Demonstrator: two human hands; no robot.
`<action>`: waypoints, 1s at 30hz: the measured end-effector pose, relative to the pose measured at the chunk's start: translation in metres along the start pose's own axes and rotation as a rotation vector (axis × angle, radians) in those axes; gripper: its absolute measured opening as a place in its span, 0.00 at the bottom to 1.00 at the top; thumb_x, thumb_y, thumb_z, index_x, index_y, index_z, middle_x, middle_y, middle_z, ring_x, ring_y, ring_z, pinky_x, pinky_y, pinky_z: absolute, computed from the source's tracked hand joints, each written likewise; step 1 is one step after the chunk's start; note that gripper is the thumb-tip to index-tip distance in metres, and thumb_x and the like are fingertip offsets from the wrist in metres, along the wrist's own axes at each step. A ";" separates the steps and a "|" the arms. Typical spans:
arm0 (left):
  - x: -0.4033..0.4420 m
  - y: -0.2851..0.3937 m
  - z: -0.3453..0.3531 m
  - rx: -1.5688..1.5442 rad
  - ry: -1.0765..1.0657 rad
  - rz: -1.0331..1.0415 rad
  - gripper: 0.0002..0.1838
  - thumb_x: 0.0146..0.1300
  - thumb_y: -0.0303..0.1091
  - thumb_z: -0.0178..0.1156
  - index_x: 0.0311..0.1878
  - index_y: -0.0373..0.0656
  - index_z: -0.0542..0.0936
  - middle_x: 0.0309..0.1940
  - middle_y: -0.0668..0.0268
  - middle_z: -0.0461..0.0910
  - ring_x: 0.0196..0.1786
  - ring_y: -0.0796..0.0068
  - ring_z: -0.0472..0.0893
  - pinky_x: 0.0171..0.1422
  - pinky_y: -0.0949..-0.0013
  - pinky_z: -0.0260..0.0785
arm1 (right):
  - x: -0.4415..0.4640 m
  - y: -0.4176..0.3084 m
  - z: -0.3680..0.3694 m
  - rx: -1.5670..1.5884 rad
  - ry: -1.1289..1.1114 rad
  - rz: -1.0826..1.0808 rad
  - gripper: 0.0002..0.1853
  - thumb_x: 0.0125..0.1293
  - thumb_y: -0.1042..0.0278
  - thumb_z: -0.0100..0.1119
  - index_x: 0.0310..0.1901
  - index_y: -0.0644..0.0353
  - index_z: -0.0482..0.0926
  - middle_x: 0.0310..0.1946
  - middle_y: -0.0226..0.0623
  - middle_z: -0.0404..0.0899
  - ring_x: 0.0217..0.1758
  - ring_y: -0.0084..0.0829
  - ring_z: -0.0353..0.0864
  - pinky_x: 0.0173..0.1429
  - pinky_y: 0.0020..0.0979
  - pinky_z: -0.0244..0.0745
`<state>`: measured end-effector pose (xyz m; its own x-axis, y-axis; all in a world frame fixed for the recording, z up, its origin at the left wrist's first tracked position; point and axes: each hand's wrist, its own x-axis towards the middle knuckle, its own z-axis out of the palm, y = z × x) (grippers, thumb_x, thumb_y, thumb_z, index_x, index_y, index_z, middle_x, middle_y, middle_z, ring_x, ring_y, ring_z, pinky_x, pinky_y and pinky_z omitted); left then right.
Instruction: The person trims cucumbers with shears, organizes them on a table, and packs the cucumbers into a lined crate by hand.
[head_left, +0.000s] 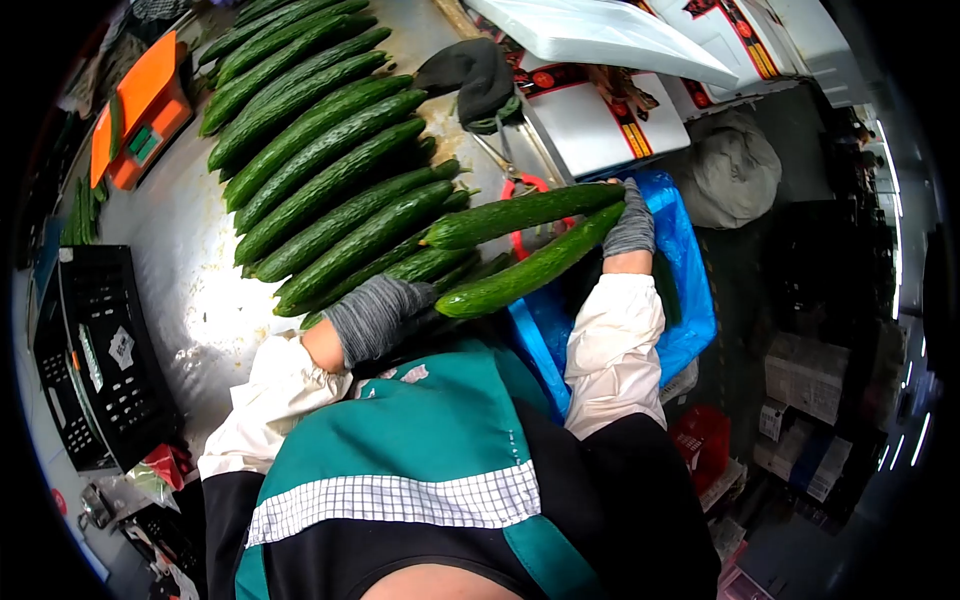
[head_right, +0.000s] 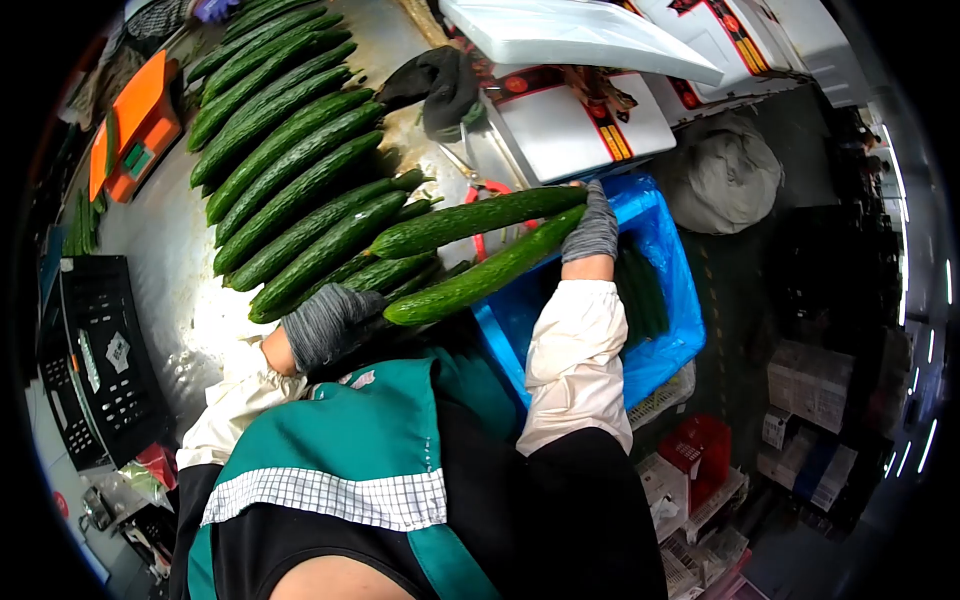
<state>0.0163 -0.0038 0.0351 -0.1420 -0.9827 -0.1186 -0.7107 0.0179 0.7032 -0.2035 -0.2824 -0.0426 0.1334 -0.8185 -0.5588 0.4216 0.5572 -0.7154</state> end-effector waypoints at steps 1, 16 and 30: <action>0.000 0.006 -0.009 -0.245 -0.069 -0.123 0.11 0.55 0.32 0.57 0.39 0.37 0.76 0.23 0.53 0.76 0.25 0.59 0.77 0.30 0.63 0.69 | 0.001 0.002 -0.005 0.023 -0.025 0.011 0.14 0.62 0.56 0.50 0.27 0.57 0.74 0.24 0.35 0.76 0.28 0.36 0.75 0.38 0.36 0.73; -0.034 -0.012 -0.004 -1.018 0.301 -0.378 0.10 0.65 0.32 0.45 0.33 0.36 0.71 0.16 0.67 0.70 0.18 0.78 0.72 0.24 0.76 0.64 | -0.002 0.015 0.001 -0.002 0.030 0.026 0.15 0.64 0.54 0.46 0.27 0.55 0.73 0.23 0.34 0.76 0.27 0.35 0.75 0.36 0.36 0.73; -0.100 -0.021 -0.002 -0.956 1.093 -0.546 0.09 0.65 0.34 0.47 0.34 0.38 0.70 0.16 0.68 0.66 0.17 0.78 0.67 0.23 0.76 0.62 | -0.078 0.087 0.120 -0.041 -0.064 0.168 0.14 0.63 0.55 0.49 0.33 0.57 0.76 0.28 0.31 0.77 0.29 0.27 0.75 0.37 0.26 0.71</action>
<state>0.0469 0.0937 0.0330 0.8358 -0.4894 -0.2488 0.2427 -0.0770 0.9670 -0.0702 -0.1867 -0.0106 0.2563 -0.7200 -0.6449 0.3516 0.6910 -0.6316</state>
